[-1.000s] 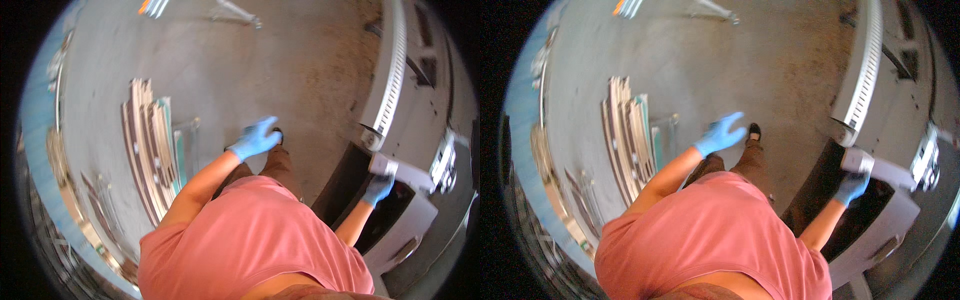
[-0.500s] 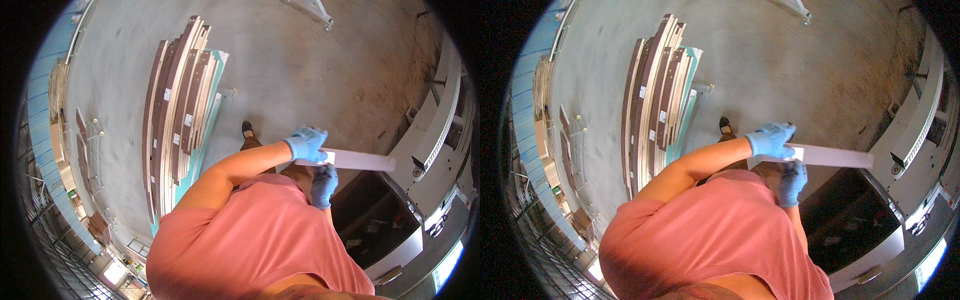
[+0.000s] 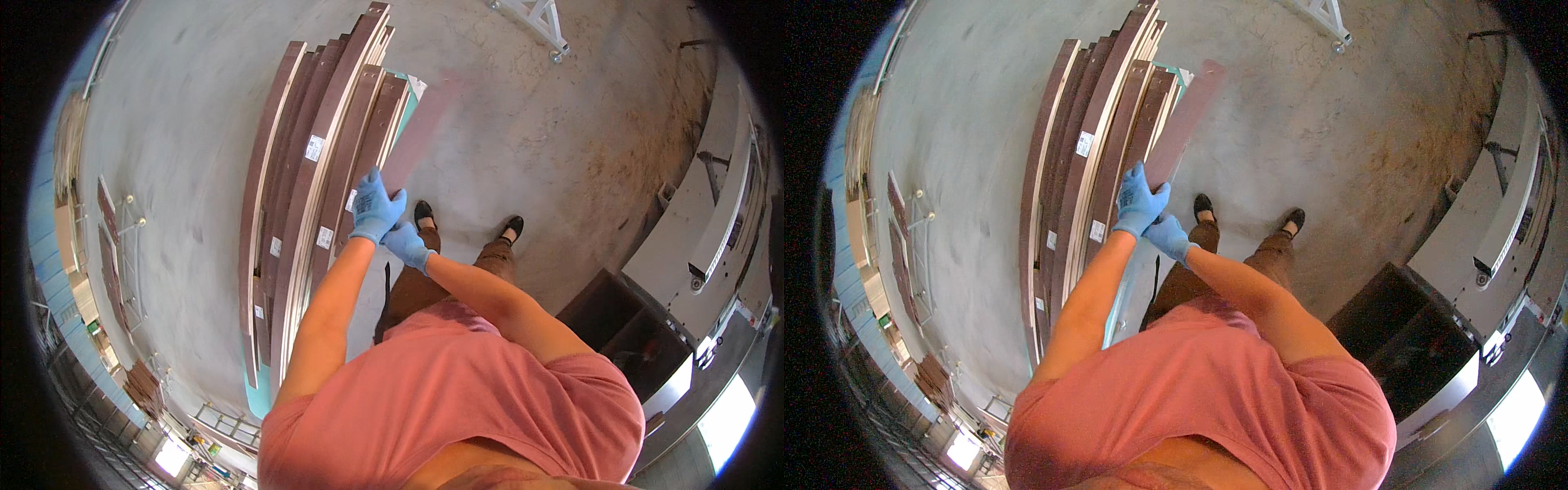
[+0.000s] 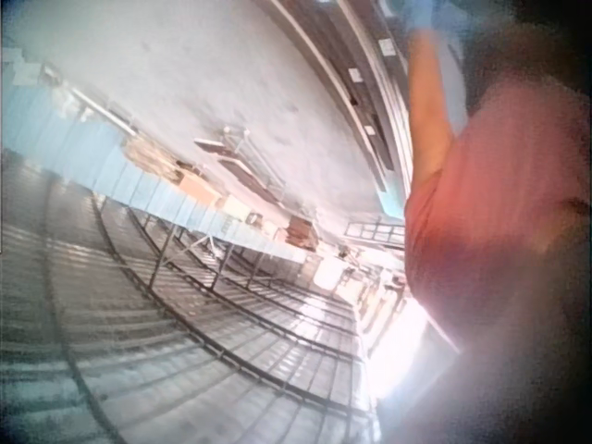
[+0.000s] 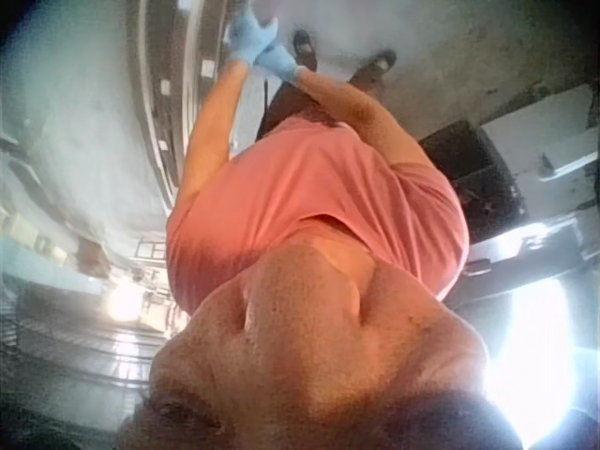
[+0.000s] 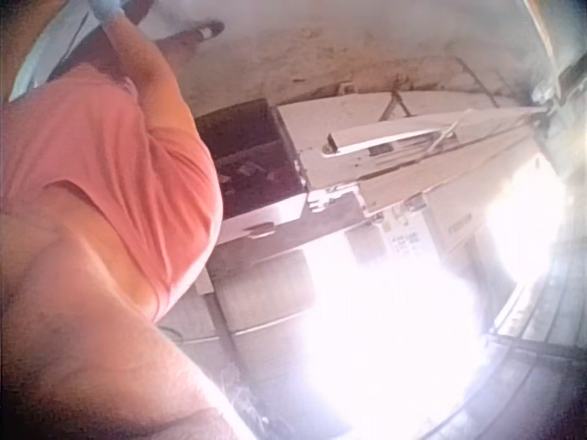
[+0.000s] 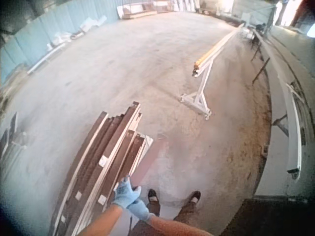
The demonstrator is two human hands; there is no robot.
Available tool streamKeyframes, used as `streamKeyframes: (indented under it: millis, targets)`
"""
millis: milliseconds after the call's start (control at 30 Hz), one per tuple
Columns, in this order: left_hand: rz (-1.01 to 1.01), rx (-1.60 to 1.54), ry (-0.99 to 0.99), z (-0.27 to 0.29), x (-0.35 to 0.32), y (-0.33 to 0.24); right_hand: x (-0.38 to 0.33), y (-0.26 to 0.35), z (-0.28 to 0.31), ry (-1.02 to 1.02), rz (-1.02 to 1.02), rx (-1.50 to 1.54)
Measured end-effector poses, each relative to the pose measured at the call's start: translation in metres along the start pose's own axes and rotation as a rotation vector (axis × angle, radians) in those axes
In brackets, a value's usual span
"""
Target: The person repeatedly picks up long wooden planks from a stack, places them onto a conveyor belt, and then stacks them back onto the pile. The cycle continues throughout the clip without any visible change to the planks.
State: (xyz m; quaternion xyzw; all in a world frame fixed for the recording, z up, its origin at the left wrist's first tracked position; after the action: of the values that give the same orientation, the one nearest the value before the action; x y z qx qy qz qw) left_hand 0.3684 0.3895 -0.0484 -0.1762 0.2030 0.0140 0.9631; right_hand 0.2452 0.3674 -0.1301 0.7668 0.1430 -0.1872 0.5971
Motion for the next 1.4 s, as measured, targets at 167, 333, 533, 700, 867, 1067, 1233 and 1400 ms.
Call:
streamKeyframes:
  millis: [167, 333, 533, 700, 867, 1067, 1233, 1400]
  targets:
    - [0.130, 0.062, -0.107, -0.009, 0.034, 0.071, 0.033, -0.020, -0.013, 0.139, -0.044, -0.423]
    - [0.171, 0.209, -0.113, -0.009, 0.041, 0.089, 0.061, -0.044, 0.026, -0.094, -0.072, -0.362]
    - [0.166, 0.315, -0.115, -0.007, 0.039, 0.082, 0.109, -0.040, 0.062, -0.321, -0.033, -0.083]
    - [0.143, 0.380, -0.115, -0.002, 0.037, 0.079, 0.155, -0.049, 0.028, -0.280, -0.073, 0.098]
    - [0.040, 0.416, -0.230, -0.004, 0.031, 0.075, 0.168, -0.060, 0.021, -0.266, -0.038, -0.217]
    - [0.038, 0.379, -0.136, -0.032, 0.043, 0.099, 0.180, -0.048, 0.010, -0.240, 0.106, -0.300]
    - [0.078, 0.490, -0.170, -0.036, 0.037, 0.093, 0.149, -0.026, 0.025, -0.137, -0.043, -0.036]
    - [0.193, 0.529, -0.171, -0.033, 0.034, 0.086, 0.080, -0.005, 0.096, -0.110, -0.138, -0.183]
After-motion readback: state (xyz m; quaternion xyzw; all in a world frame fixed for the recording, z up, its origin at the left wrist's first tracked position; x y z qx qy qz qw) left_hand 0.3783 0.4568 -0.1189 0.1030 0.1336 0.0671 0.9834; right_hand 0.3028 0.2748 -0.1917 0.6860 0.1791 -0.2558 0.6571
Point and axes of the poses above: each hand's wrist, its own x-axis towards the middle knuckle, its own z-axis out of the back of the hand, y = z × x, the point moved 10 cm from there along x, towards the middle knuckle, and after that the axes turned 13 degrees about z, right-handed, at the moved point
